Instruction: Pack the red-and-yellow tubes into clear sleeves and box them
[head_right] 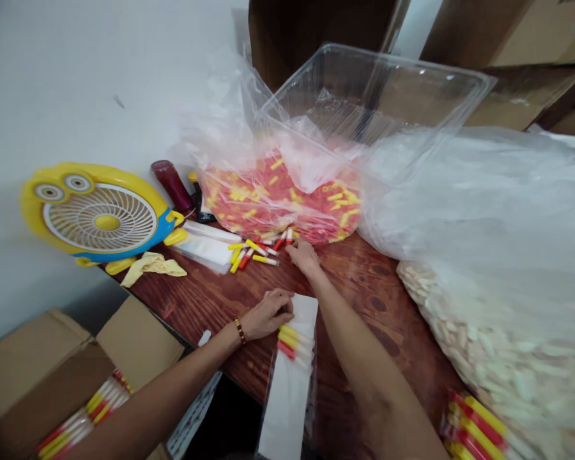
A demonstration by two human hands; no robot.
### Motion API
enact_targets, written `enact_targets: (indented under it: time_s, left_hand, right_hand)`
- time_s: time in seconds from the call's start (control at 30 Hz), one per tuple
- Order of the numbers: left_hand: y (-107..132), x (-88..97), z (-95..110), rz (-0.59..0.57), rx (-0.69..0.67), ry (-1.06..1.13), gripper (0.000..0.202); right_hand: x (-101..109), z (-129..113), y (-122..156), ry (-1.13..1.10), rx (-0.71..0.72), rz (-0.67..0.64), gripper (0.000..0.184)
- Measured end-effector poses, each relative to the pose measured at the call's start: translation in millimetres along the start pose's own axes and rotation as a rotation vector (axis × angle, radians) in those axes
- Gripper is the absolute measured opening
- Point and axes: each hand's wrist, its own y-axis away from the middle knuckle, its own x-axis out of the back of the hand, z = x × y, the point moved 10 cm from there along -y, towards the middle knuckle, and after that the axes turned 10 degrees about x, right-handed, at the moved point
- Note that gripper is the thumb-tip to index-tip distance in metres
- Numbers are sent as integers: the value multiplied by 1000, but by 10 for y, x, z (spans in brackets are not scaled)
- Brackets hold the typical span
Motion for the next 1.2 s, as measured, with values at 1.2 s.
enact_targets:
  time_s: [1.2]
  left_hand:
    - [24, 70, 13, 145, -106, 94, 9]
  right_hand:
    - [-320, -152, 1025, -345, 218, -574, 15]
